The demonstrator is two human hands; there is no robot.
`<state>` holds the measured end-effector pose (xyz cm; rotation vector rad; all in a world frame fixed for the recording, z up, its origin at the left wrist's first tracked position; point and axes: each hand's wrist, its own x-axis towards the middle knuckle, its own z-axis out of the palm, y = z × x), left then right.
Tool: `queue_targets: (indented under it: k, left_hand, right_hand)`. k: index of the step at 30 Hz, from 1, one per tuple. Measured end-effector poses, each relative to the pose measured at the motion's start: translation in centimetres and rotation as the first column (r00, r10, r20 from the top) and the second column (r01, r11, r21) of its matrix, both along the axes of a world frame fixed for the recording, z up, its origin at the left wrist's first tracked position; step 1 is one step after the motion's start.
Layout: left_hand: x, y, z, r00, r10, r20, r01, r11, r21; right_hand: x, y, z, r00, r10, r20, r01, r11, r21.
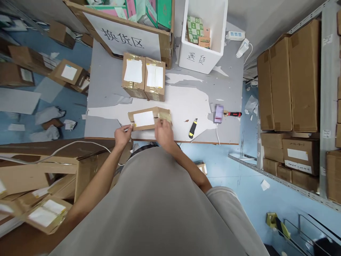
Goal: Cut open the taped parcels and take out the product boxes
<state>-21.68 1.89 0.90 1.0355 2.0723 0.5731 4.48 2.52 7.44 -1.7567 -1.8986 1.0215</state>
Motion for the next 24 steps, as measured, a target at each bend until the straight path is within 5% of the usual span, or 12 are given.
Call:
queue_targets:
  k: [3, 6, 16, 20, 24]
  left_hand:
    - [-2.0, -1.1, -0.5, 0.997, 0.073, -0.013, -0.074, 0.995, -0.069]
    - [-2.5, -1.4, -0.5, 0.997, 0.080, -0.009, -0.080, 0.994, -0.076]
    - [2.4, 0.7, -0.1, 0.980, -0.057, 0.192, 0.062, 0.998, -0.020]
    - [0.6, 4.8, 0.1, 0.966, -0.078, 0.247, 0.099, 0.992, -0.074]
    - [-2.3, 12.9, 0.4, 0.965, 0.056, 0.256, -0.052, 0.998, -0.021]
  right_hand:
    - [-4.3, -0.9, 1.6, 0.991, 0.135, -0.004, -0.135, 0.990, 0.029]
    - [-5.2, -0.8, 1.9, 0.986, 0.167, 0.021, -0.168, 0.984, 0.052]
    - [6.6, 2.6, -1.6, 0.971, -0.169, 0.170, 0.197, 0.966, -0.168]
    - [7.9, 6.1, -2.2, 0.966, -0.219, 0.136, 0.242, 0.954, -0.178]
    - [6.8, 13.4, -3.0, 0.943, -0.333, -0.018, 0.321, 0.919, -0.230]
